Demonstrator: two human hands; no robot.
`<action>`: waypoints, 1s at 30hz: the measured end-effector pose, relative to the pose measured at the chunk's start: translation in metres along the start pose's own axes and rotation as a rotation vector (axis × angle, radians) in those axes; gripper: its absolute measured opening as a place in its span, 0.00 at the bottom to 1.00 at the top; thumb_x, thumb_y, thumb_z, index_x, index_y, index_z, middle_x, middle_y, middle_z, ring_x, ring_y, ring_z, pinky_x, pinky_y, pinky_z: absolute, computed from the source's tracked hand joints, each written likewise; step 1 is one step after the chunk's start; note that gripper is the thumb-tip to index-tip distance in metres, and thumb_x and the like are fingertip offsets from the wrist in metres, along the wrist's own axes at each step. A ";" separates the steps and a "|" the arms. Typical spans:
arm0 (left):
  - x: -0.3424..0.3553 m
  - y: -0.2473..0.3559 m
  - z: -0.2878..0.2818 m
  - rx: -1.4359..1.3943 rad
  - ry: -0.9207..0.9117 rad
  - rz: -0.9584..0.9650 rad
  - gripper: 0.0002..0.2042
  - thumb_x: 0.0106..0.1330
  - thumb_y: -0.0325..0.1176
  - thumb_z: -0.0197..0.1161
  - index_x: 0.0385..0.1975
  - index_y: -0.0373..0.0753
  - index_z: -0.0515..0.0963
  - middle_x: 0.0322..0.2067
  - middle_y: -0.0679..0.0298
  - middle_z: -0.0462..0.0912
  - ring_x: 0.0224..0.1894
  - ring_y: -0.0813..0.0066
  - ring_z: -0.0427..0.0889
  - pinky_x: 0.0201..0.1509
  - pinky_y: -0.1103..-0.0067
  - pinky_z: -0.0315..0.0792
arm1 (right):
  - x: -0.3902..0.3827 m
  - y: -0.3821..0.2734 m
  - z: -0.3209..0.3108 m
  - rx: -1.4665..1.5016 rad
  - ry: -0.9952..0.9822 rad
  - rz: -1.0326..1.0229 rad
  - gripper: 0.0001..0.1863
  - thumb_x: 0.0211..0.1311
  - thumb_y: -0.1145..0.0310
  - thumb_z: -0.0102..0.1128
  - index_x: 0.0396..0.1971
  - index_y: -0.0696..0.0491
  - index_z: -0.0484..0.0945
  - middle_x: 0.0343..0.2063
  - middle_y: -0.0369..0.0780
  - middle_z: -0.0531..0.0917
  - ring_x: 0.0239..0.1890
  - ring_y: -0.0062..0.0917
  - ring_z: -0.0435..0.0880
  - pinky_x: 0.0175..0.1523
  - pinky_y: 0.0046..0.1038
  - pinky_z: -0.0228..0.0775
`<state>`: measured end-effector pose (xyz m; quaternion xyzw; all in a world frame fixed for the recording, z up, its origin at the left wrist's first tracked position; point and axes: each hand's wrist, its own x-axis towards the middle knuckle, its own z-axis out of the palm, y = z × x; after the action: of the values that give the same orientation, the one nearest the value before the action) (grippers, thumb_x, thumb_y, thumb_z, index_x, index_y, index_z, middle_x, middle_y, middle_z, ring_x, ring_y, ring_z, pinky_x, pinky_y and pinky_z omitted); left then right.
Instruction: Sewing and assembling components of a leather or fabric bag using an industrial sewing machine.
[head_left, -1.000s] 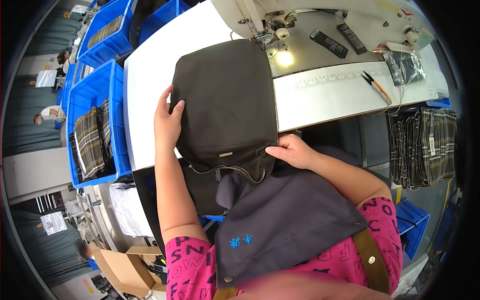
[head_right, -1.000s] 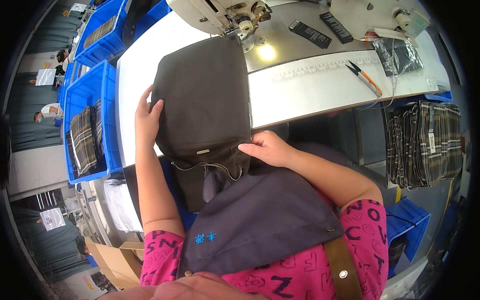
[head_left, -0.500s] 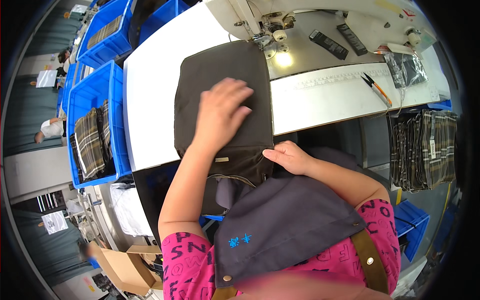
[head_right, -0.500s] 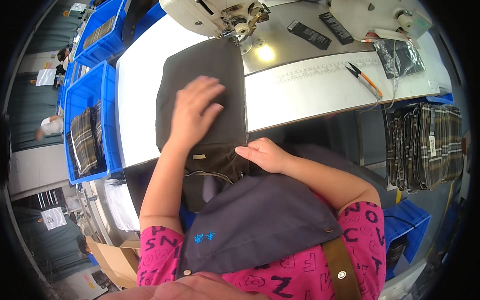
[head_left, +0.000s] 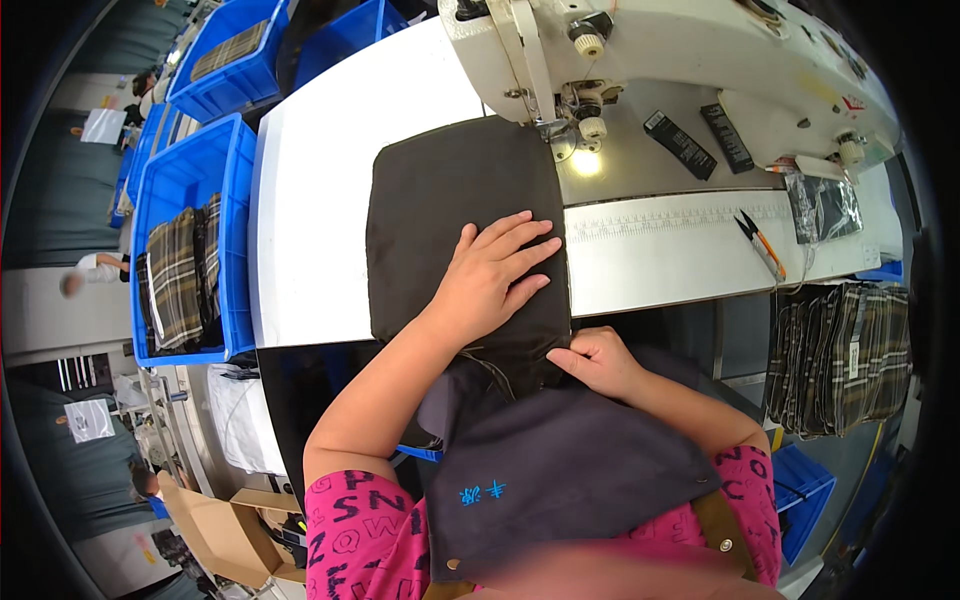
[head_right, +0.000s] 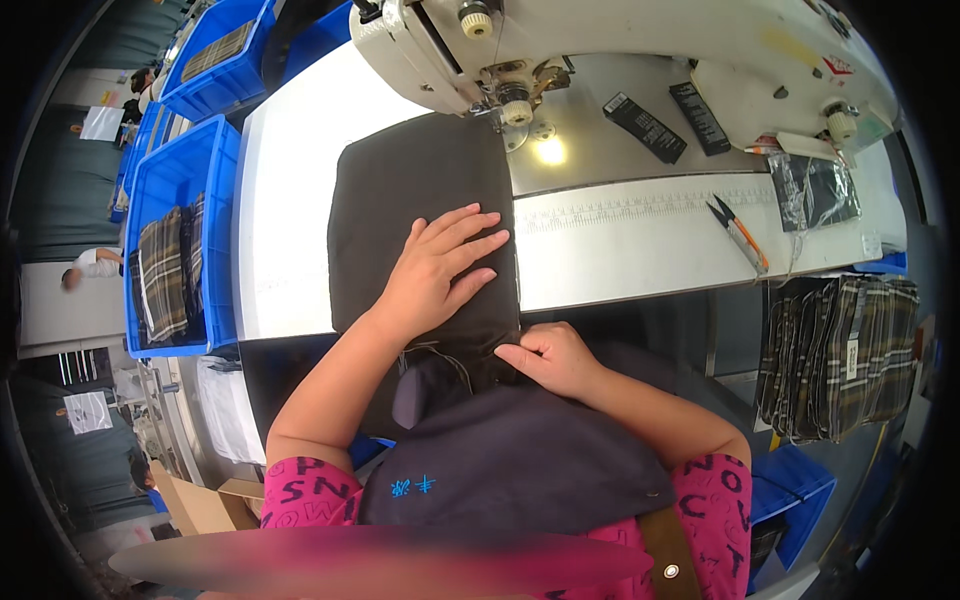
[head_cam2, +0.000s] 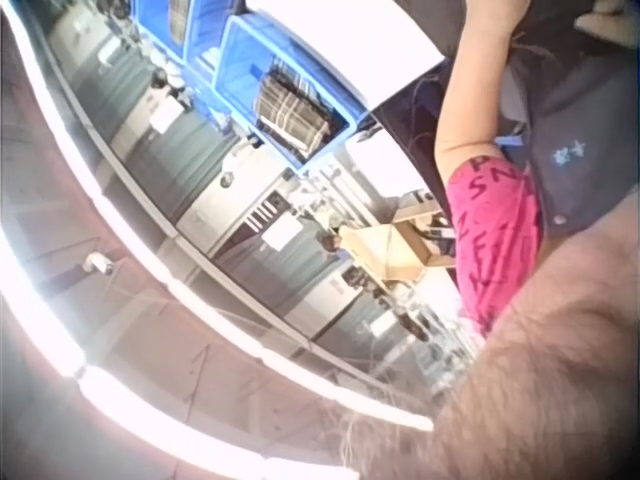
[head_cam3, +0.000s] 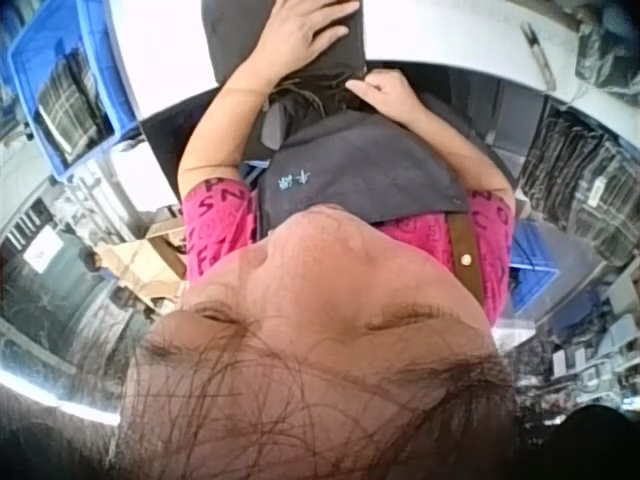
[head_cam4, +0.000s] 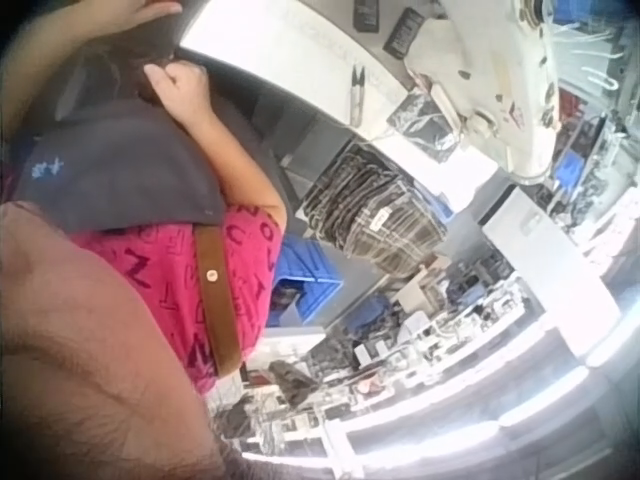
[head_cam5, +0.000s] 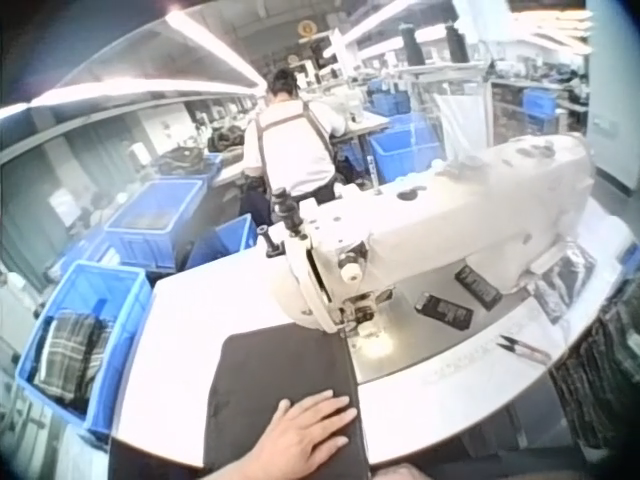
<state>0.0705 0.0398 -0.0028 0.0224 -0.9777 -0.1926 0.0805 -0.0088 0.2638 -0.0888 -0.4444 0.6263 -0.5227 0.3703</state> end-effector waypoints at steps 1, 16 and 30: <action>0.002 -0.001 0.000 0.005 0.000 0.004 0.22 0.66 0.35 0.70 0.61 0.49 0.81 0.66 0.69 0.78 0.72 0.63 0.70 0.60 0.60 0.66 | 0.000 0.001 -0.001 -0.004 -0.006 0.001 0.24 0.68 0.62 0.69 0.16 0.60 0.72 0.14 0.44 0.73 0.16 0.31 0.68 0.25 0.34 0.62; 0.038 -0.027 0.003 0.079 0.047 -0.053 0.21 0.68 0.37 0.69 0.62 0.52 0.81 0.67 0.71 0.76 0.73 0.66 0.69 0.64 0.54 0.64 | -0.005 0.010 -0.013 0.010 -0.048 0.035 0.25 0.69 0.60 0.69 0.17 0.60 0.74 0.15 0.44 0.74 0.18 0.34 0.71 0.28 0.36 0.64; 0.076 -0.061 -0.002 0.040 0.078 -0.057 0.19 0.68 0.38 0.69 0.58 0.49 0.82 0.65 0.70 0.78 0.69 0.63 0.72 0.64 0.60 0.64 | 0.002 -0.005 -0.025 0.124 -0.081 0.107 0.24 0.72 0.59 0.67 0.19 0.60 0.75 0.15 0.42 0.71 0.18 0.25 0.64 0.26 0.32 0.63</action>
<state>-0.0035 -0.0228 -0.0127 0.0593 -0.9764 -0.1743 0.1126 -0.0316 0.2698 -0.0796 -0.4074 0.5999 -0.5216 0.4496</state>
